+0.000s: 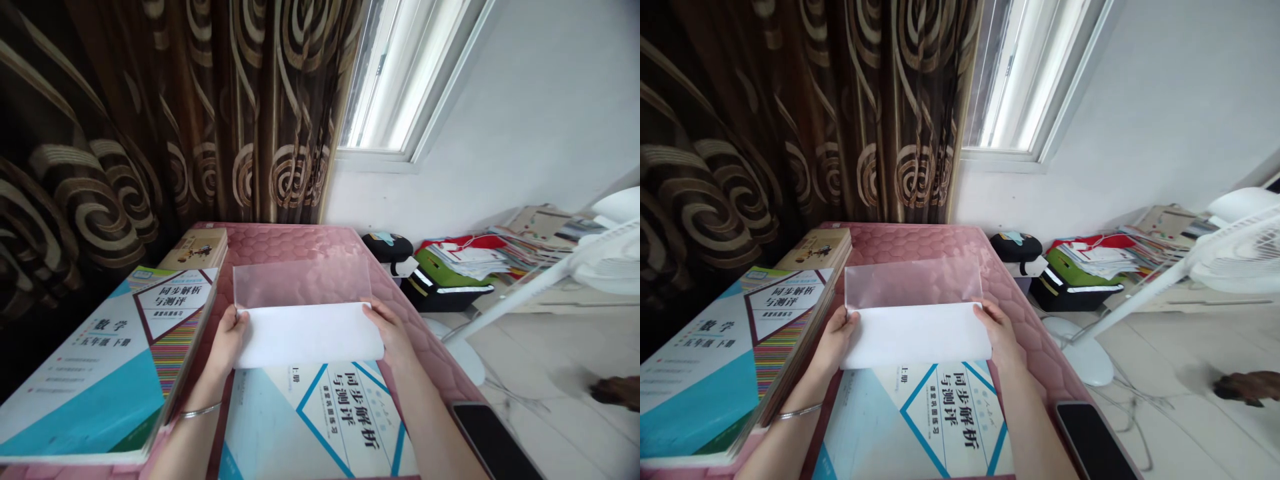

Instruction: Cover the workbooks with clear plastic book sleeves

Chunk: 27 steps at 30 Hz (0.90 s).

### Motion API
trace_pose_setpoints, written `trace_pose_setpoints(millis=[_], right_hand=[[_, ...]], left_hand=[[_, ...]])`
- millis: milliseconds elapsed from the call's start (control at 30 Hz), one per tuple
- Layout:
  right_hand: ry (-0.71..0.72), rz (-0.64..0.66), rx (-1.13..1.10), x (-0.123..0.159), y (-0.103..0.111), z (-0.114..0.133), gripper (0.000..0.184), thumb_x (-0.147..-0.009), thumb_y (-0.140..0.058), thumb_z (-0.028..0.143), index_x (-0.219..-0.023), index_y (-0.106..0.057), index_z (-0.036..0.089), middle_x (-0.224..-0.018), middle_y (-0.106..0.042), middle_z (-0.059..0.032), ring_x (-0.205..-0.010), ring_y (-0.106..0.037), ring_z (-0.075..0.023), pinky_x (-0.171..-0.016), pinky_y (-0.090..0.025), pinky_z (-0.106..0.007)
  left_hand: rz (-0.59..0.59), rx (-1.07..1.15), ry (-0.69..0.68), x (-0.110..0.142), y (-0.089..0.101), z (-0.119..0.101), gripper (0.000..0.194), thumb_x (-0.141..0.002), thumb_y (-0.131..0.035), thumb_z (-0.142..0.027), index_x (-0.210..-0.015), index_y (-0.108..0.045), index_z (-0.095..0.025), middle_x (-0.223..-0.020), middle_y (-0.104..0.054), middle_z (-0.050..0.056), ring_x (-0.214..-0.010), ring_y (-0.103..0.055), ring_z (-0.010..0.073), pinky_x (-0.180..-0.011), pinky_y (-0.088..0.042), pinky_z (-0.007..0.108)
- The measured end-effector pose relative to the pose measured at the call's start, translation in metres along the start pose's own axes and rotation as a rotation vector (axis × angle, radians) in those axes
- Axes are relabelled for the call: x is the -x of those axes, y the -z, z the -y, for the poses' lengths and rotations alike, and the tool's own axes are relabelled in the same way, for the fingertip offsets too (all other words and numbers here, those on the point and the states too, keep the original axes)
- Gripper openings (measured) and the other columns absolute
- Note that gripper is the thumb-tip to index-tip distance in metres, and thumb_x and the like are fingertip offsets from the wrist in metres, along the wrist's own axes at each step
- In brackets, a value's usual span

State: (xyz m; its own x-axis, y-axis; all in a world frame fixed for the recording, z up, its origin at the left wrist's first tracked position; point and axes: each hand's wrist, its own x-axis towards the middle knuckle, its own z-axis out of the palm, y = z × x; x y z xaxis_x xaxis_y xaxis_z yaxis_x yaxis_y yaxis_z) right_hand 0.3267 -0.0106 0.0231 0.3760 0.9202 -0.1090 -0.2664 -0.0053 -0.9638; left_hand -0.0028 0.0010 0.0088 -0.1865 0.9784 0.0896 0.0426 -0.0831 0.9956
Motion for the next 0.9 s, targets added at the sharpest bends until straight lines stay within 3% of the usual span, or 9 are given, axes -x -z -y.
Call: trace_pose_setpoints(millis=[333, 600, 900], right_hand=[[0.078, -0.027, 0.02, -0.001, -0.001, 0.0, 0.053, -0.042, -0.089, 0.05, -0.081, -0.071, 0.019, -0.066, -0.068, -0.0002, -0.055, -0.057, -0.016, -0.051, -0.044, -0.028], [0.131, -0.008, 0.036, -0.001, 0.0, -0.002, 0.047, -0.048, -0.086, 0.054, -0.075, -0.069, 0.02, -0.064, -0.067, -0.0008, -0.055, -0.056, -0.0162, -0.05, -0.044, -0.028], [0.169, 0.016, 0.095, 0.0, 0.005, -0.003, 0.041, -0.056, -0.082, 0.053, -0.073, -0.066, 0.02, -0.064, -0.064, 0.0008, -0.054, -0.053, -0.0145, -0.049, -0.041, -0.026]], left_hand=[[-0.021, -0.051, 0.004, 0.004, -0.002, -0.011, 0.025, -0.073, -0.063, -0.043, -0.084, -0.059, -0.02, -0.074, -0.059, -0.001, -0.069, -0.052, 0.0134, -0.062, -0.041, 0.023], [-0.039, -0.097, -0.092, 0.004, -0.004, -0.013, 0.03, -0.077, -0.061, -0.05, -0.079, -0.058, -0.02, -0.072, -0.058, -0.001, -0.071, -0.053, 0.0143, -0.069, -0.042, 0.025], [-0.07, -0.089, -0.116, 0.003, -0.004, -0.011, 0.036, -0.077, -0.061, -0.055, -0.071, -0.055, -0.02, -0.064, -0.051, -0.003, -0.065, -0.046, 0.0121, -0.062, -0.038, 0.023]])
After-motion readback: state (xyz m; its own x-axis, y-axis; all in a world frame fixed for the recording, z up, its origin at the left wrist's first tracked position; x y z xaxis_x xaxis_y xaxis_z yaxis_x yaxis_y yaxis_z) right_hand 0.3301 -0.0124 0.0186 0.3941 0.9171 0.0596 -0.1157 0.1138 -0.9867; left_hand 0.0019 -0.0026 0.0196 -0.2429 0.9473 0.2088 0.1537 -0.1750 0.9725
